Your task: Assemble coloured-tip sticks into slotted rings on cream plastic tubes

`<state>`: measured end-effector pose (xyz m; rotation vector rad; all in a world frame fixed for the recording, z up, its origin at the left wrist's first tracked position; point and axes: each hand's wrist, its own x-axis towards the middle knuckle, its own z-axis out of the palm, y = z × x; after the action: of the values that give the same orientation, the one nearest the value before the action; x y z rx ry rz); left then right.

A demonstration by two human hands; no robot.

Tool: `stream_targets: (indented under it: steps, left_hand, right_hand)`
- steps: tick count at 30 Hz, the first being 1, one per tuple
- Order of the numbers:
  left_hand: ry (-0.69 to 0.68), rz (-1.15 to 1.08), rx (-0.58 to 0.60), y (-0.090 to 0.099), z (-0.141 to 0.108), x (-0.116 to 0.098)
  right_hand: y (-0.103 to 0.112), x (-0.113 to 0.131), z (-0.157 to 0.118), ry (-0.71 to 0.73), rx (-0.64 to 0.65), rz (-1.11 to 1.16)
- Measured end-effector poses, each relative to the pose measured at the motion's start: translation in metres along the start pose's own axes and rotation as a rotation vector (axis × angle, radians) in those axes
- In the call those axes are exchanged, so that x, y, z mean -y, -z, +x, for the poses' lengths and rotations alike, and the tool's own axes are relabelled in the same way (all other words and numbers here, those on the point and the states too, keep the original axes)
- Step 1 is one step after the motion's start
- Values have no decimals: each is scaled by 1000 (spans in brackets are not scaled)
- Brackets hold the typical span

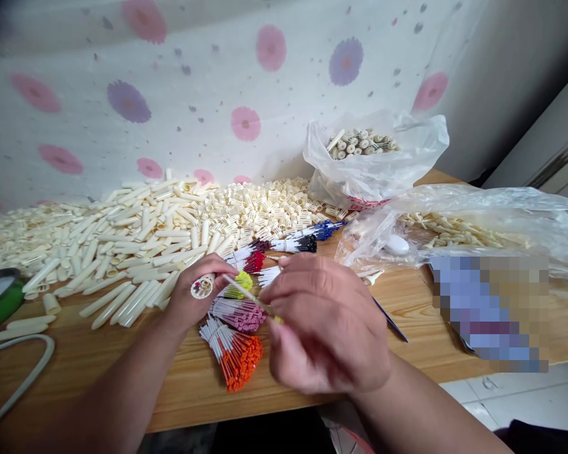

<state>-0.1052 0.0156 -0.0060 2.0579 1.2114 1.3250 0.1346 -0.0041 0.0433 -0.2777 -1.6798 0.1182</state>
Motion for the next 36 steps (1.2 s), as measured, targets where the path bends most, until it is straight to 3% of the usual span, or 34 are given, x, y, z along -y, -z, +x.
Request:
stream_targets:
  steps: [5,14,19,28,36]
  left_hand:
    - [14,32,32,-3,-1,5]
    - [32,-32,99,-7,0,-4]
    - [54,62,113,-5,-2,-1]
    - [-35,76,217,5,-2,4]
    - [-64,98,206,4,-3,1]
  right_hand:
    - [1,8,1,-14,242,-9]
    - [-31,-6,-11,49,188,-44]
    - [-44,-13,-16,-81,238,-67]
    - [-36,-19,-16,-190,193,-141]
    - [-36,-26,-18,-223,201,-83]
